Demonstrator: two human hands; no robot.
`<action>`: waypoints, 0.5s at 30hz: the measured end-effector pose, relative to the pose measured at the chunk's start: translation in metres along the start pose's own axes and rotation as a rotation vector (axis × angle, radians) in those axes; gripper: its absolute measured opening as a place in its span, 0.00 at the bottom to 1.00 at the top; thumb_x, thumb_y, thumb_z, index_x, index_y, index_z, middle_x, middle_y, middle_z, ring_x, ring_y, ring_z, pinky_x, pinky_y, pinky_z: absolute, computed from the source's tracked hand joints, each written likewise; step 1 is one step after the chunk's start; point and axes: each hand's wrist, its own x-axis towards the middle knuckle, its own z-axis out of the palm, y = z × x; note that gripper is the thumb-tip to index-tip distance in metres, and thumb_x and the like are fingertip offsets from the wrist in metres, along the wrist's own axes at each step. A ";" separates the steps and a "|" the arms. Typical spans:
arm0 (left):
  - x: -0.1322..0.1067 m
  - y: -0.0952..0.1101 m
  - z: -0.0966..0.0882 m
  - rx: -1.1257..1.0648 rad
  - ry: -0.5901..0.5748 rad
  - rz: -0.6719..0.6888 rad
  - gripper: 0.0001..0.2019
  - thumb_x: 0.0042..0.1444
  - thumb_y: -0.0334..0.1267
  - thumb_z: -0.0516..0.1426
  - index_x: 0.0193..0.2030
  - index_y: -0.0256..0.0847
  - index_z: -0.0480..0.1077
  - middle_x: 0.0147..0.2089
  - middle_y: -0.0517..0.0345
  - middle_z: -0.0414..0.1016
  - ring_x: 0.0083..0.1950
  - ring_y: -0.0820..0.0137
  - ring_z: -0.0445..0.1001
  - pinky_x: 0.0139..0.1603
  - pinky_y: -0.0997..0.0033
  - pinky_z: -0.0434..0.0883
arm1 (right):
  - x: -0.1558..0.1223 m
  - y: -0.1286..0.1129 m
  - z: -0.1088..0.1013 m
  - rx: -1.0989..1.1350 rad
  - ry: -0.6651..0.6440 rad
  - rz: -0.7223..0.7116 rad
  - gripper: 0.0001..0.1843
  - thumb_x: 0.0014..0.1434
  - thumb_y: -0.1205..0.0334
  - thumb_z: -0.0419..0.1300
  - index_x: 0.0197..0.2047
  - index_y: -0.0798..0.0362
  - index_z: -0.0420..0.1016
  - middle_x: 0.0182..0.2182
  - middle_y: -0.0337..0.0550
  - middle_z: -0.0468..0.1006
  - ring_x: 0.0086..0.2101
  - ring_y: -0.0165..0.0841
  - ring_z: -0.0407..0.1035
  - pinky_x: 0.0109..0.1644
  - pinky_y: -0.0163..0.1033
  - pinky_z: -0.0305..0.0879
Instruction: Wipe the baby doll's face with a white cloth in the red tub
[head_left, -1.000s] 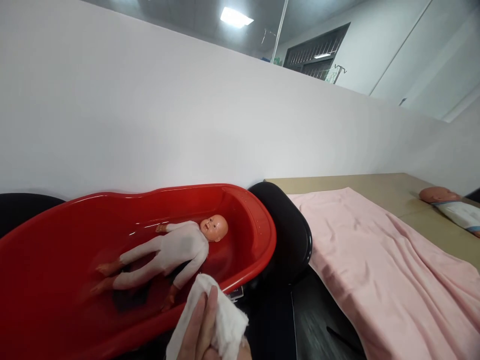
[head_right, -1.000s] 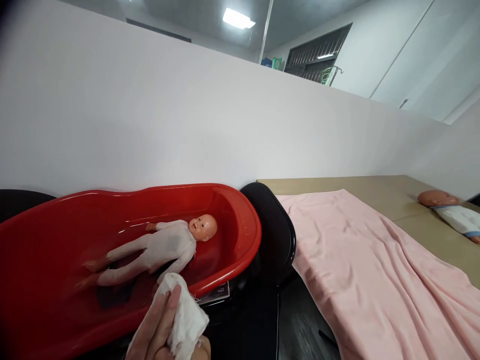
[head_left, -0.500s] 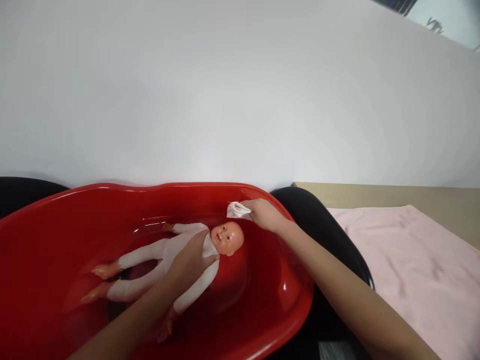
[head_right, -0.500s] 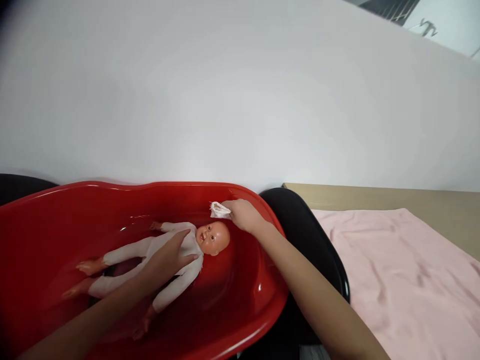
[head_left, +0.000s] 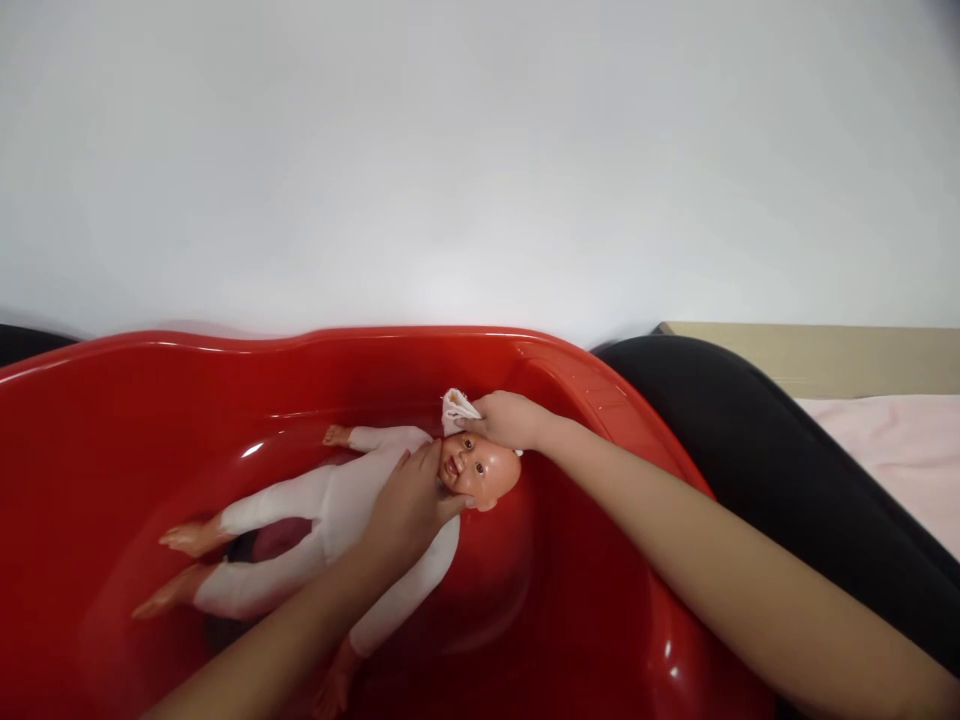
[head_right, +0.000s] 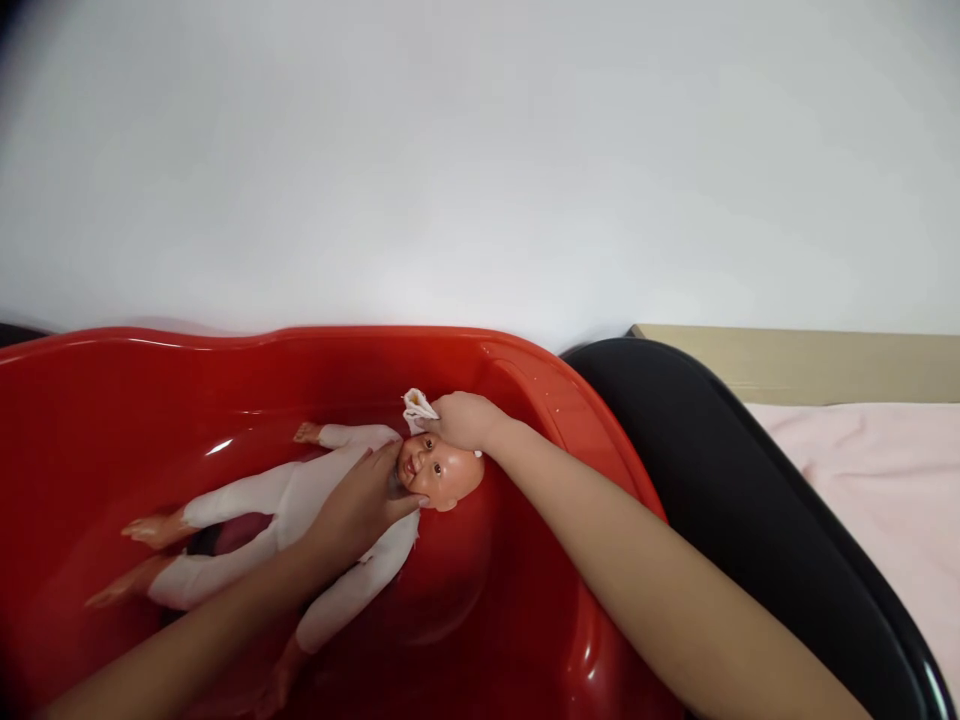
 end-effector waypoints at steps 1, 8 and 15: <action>0.001 0.000 0.000 -0.016 -0.009 0.001 0.19 0.58 0.39 0.67 0.54 0.49 0.69 0.59 0.50 0.84 0.64 0.45 0.80 0.75 0.42 0.70 | -0.001 -0.003 -0.001 0.042 -0.021 -0.014 0.25 0.76 0.44 0.53 0.38 0.52 0.81 0.39 0.48 0.85 0.35 0.35 0.73 0.38 0.38 0.60; 0.000 0.005 -0.005 -0.019 -0.066 0.030 0.20 0.60 0.37 0.67 0.55 0.49 0.65 0.62 0.46 0.81 0.66 0.46 0.77 0.76 0.37 0.67 | -0.004 0.001 -0.008 0.438 0.079 -0.133 0.33 0.73 0.31 0.52 0.33 0.52 0.74 0.32 0.40 0.74 0.33 0.32 0.64 0.40 0.37 0.61; 0.000 0.000 -0.004 0.021 -0.091 0.047 0.22 0.62 0.38 0.69 0.57 0.48 0.65 0.67 0.42 0.78 0.71 0.44 0.74 0.77 0.35 0.65 | 0.001 0.005 -0.001 0.043 -0.134 0.021 0.22 0.74 0.48 0.55 0.34 0.53 0.76 0.29 0.44 0.78 0.28 0.32 0.65 0.36 0.40 0.58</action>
